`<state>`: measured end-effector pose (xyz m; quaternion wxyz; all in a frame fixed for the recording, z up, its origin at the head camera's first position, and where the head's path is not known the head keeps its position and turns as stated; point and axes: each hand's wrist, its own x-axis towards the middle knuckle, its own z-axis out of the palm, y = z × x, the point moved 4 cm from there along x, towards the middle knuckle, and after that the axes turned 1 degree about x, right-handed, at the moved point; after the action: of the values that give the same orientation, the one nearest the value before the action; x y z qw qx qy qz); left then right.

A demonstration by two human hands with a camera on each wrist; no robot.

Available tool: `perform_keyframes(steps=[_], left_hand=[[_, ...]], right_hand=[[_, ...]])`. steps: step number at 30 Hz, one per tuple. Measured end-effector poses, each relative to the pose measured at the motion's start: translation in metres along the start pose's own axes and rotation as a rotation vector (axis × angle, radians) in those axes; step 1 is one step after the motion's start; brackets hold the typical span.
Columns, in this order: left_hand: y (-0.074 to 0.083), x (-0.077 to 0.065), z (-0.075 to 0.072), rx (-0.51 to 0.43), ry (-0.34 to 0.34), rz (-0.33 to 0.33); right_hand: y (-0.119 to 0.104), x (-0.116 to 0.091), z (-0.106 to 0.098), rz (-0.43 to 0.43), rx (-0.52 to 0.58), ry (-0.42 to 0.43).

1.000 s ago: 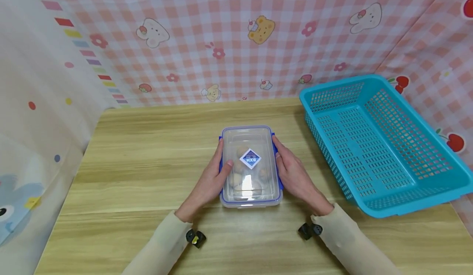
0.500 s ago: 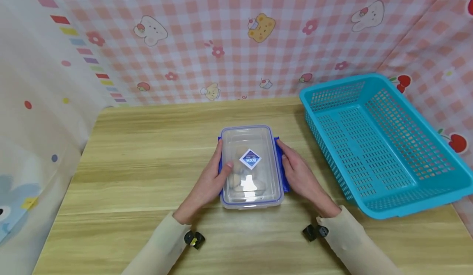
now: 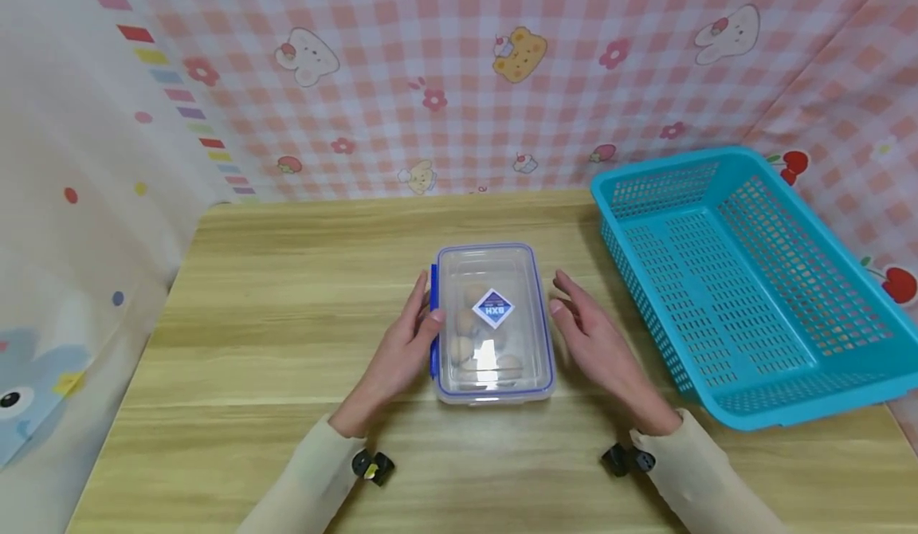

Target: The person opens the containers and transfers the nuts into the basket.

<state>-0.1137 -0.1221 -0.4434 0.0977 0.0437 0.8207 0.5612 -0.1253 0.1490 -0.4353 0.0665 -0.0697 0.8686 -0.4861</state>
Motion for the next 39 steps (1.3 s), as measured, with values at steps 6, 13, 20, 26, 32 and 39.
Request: perform_keyframes(steps=[6,13,20,26,32,39], left_hand=[[-0.003,-0.001,-0.006,-0.023,0.051,-0.014],[-0.006,0.0,-0.01,-0.037,0.083,-0.023],[-0.007,0.001,-0.008,-0.049,0.113,-0.048],[-0.009,0.004,-0.007,-0.05,0.128,-0.069],[-0.009,0.005,-0.005,-0.037,0.12,-0.088],[-0.007,0.008,-0.003,0.017,0.123,-0.066]], right_hand=[[-0.011,-0.005,-0.003,-0.083,-0.106,0.03],[-0.023,-0.008,0.002,-0.262,-0.291,0.059],[-0.031,-0.006,0.013,-0.307,-0.472,-0.003],[-0.037,-0.003,0.022,-0.339,-0.61,-0.051],[-0.039,-0.001,0.029,-0.334,-0.669,-0.091],[-0.038,0.0,0.034,-0.335,-0.68,-0.109]])
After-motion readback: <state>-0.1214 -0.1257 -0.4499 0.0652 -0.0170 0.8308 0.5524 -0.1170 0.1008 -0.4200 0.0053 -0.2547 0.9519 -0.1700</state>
